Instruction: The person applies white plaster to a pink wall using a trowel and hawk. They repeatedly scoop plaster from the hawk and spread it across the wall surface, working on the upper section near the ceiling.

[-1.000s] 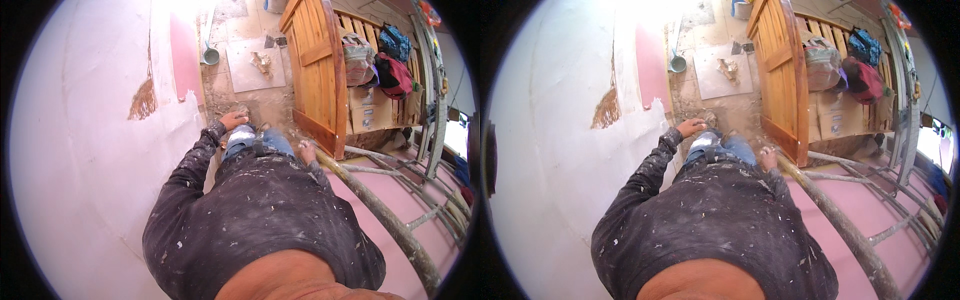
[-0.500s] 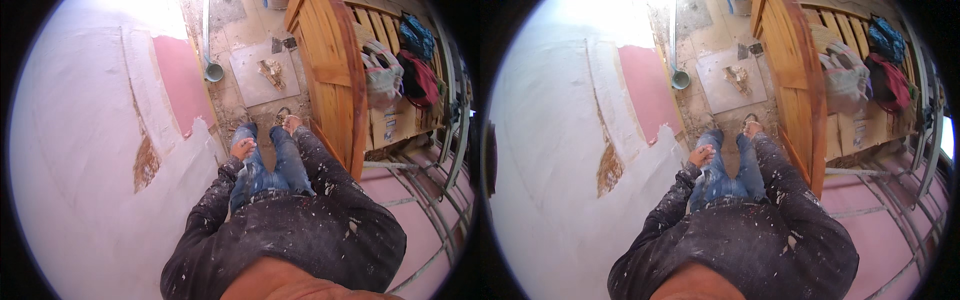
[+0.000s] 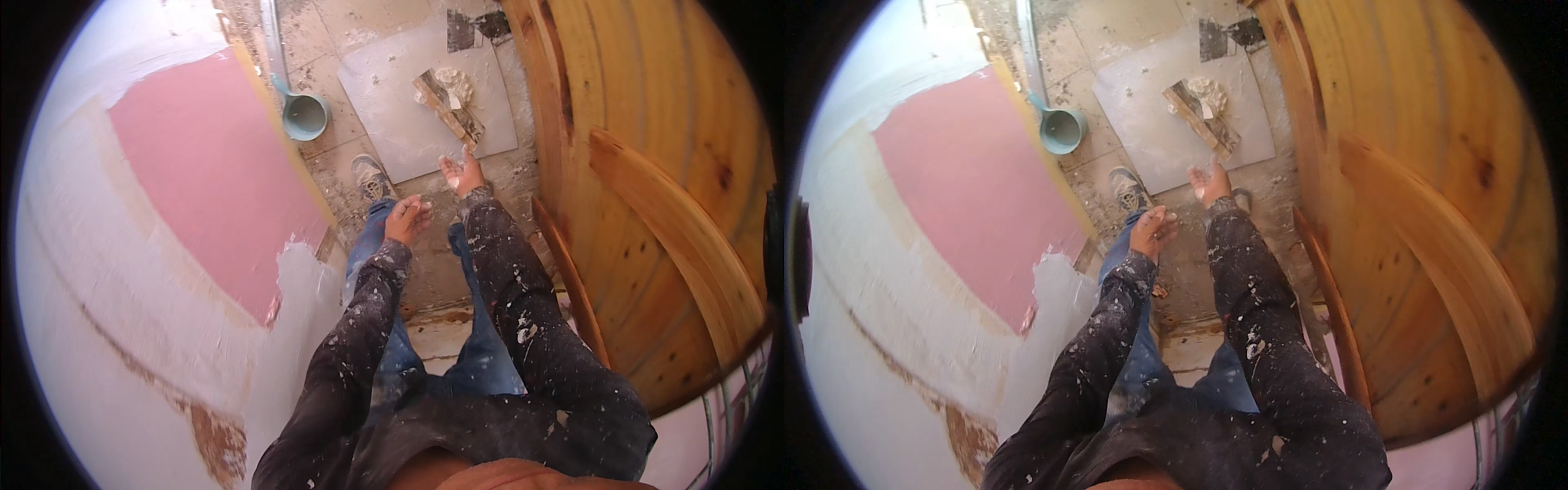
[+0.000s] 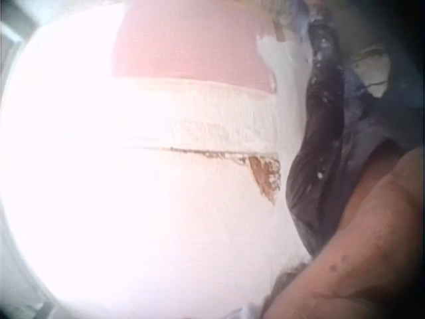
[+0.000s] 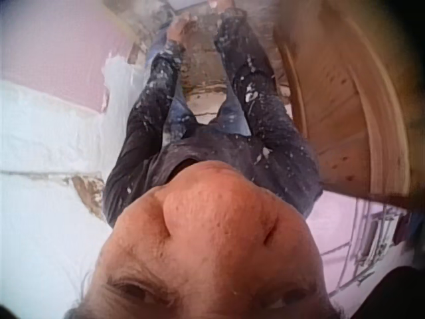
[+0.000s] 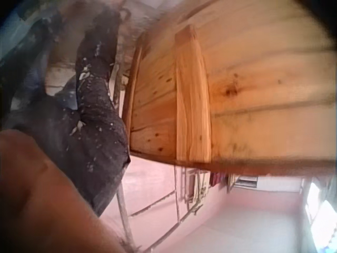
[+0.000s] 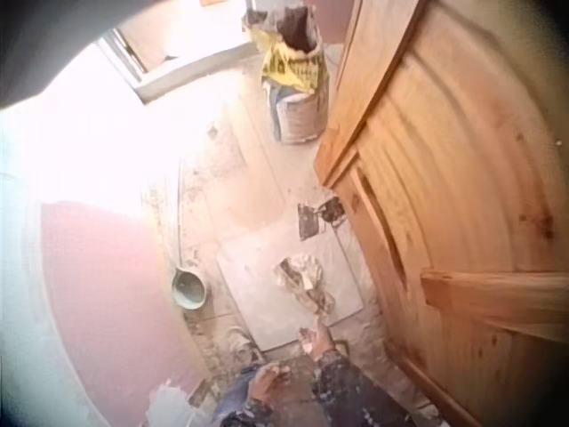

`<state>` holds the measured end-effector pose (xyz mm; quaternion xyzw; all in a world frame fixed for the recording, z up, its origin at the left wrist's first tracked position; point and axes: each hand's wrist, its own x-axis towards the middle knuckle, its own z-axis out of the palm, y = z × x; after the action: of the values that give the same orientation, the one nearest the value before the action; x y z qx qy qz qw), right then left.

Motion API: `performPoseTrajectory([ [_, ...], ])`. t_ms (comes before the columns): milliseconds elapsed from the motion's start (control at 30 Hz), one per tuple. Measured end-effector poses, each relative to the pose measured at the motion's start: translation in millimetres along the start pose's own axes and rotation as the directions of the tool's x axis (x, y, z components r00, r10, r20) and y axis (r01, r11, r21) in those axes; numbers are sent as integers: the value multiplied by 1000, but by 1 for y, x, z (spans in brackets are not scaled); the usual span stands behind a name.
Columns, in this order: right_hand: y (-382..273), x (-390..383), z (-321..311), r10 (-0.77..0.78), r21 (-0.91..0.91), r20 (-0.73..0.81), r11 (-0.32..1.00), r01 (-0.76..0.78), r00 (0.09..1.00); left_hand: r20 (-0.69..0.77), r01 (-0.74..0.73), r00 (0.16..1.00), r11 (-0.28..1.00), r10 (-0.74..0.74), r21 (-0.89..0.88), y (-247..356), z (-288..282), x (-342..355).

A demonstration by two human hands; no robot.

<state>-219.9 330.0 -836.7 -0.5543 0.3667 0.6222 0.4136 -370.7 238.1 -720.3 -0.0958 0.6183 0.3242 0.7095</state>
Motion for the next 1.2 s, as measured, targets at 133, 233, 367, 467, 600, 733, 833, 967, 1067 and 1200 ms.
performPoseTrajectory([
  [133, 4, 73, 3, -53, 161, -47, 985, 60, 997, -33, -16, 999, 999, 15, -47, 8, 5, 40],
  [233, -2, 121, 3, -202, 239, 55, 953, 184, 978, -14, -22, 1000, 999, 21, -40, 25, 15, 53],
  [367, -7, 133, 2, -355, 99, 239, 935, 341, 904, -9, -20, 1000, 1000, 20, -5, 40, 12, 52],
  [467, -8, 109, -1, -401, -79, 297, 894, 441, 866, -42, -61, 997, 996, 64, 60, 44, 8, 58],
  [600, -11, 38, 10, -379, -17, 205, 920, 391, 902, -87, -113, 988, 985, 124, 129, 54, 13, 67],
  [733, -18, -42, 10, -365, -229, 252, 877, 422, 896, 3, -144, 990, 987, 144, -76, 54, 25, 68],
  [833, -19, -84, 18, -383, -258, 347, 838, 480, 856, 54, -103, 991, 954, 123, -280, 56, 30, 70],
  [967, -29, -114, 7, -423, -628, 430, 495, 601, 798, 46, -112, 988, 899, 145, -424, 58, 28, 77],
  [1067, -33, -131, 0, -463, -680, 470, 352, 643, 751, 47, -230, 955, 834, 291, -502, 67, 20, 80],
  [1200, -64, -125, -18, -520, -773, 572, -83, 629, 635, 54, -275, 931, 793, 360, -544, 98, 9, 71],
])
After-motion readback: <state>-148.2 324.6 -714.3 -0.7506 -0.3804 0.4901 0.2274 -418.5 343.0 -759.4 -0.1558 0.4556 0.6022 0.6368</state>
